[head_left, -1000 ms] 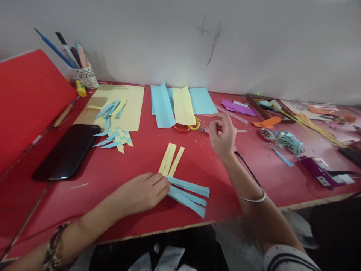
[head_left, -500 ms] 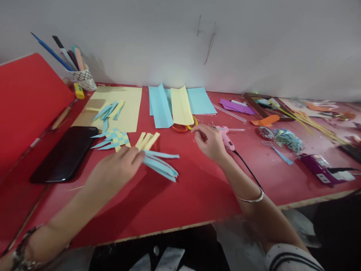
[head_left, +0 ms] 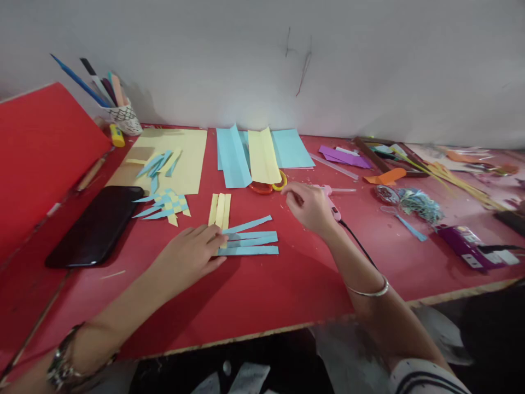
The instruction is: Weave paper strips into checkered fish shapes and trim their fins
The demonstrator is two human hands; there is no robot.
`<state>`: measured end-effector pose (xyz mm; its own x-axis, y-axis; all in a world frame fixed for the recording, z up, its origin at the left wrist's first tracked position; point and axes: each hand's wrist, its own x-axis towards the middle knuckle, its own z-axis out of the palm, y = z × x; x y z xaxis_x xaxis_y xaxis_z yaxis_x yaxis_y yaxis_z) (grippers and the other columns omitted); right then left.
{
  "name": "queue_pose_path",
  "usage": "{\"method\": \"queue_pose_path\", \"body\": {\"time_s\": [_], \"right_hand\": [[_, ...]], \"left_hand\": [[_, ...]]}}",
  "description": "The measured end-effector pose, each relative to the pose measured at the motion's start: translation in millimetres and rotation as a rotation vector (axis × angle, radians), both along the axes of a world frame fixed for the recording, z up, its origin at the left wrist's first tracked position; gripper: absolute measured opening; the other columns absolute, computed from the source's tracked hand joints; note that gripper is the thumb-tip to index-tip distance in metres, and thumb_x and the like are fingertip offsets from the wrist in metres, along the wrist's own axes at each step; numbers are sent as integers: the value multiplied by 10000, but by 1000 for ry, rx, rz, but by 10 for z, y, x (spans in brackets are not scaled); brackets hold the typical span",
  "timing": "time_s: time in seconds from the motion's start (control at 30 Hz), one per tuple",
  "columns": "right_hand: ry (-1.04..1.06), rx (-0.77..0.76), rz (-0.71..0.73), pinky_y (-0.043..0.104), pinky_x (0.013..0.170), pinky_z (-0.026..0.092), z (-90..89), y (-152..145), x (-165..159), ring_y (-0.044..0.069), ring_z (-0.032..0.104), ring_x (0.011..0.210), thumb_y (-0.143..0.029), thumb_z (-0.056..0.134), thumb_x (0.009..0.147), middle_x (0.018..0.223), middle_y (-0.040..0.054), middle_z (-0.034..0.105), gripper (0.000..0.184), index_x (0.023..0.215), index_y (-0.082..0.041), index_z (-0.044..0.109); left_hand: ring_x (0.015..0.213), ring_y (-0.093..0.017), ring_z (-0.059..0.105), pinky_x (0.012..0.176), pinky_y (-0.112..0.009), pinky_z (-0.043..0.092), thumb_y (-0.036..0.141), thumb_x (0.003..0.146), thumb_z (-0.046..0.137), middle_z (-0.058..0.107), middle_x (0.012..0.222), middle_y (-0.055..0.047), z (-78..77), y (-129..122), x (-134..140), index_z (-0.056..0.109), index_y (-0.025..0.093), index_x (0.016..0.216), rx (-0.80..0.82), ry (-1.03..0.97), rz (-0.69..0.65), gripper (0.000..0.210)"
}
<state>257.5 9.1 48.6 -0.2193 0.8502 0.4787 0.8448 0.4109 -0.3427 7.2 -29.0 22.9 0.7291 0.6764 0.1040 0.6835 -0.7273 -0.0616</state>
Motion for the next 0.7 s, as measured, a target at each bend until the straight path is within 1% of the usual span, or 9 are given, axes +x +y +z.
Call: {"method": "queue_pose_path", "body": {"time_s": [0.13,0.23,0.3,0.37,0.43,0.5,0.57,0.63,0.7], "right_hand": [[-26,12,-57,205,512,322,55,-93,120,81,431,463,-127,389,710,600,-7,588,202,714,-178,584],[-25,46,-144,207,492,320,80,-203,274,84,414,447,-146,398,710,593,1,587,190,702,-178,585],[-36,63,-208,210,486,324,75,-277,380,85,400,431,-157,408,706,547,-6,553,174,678,-180,578],[-42,55,-271,213,476,326,55,-342,451,87,399,420,-162,413,703,518,-12,527,162,656,-181,566],[-42,-12,-272,215,485,352,35,-395,459,90,433,436,-161,411,715,563,-3,557,160,674,-181,564],[-48,-116,-165,228,555,410,27,-433,390,110,523,544,-173,416,739,703,27,616,160,761,-175,574],[-80,-219,32,271,726,440,29,-449,251,157,577,809,-212,443,762,913,71,625,210,929,-161,561],[-139,-307,209,327,879,390,31,-435,70,193,497,1047,-269,479,772,1101,99,566,344,1096,-155,495],[-161,-379,337,361,953,331,22,-393,-122,196,412,1148,-311,488,780,1222,93,486,451,1201,-165,413]], "left_hand": [[763,-182,585,645,-285,467,259,803,469,581,864,-73,-48,42,-2,558,149,944,-143,-125,0,199],[745,-166,585,598,-259,467,304,806,461,560,883,-55,-67,46,28,536,175,924,-290,-211,55,190],[724,-153,583,575,-246,466,324,809,446,548,887,-42,-63,39,49,523,191,925,-359,-246,93,193],[734,-154,581,580,-250,471,335,797,458,539,924,-47,-50,36,61,505,193,962,-377,-265,121,223],[817,-183,574,639,-280,481,351,768,496,527,994,-75,-38,49,56,479,178,1030,-334,-278,131,314],[965,-237,527,759,-340,465,385,731,537,506,1077,-111,-37,81,25,456,159,1097,-257,-287,119,438],[1074,-270,459,854,-386,419,434,715,541,478,1155,-125,-55,121,-33,423,166,1166,-211,-285,92,538],[1108,-271,432,878,-391,402,473,727,508,455,1205,-116,-87,154,-108,384,193,1222,-225,-271,75,582],[1103,-259,436,876,-381,404,487,746,473,450,1214,-102,-125,170,-183,368,213,1242,-259,-255,72,576]]}}
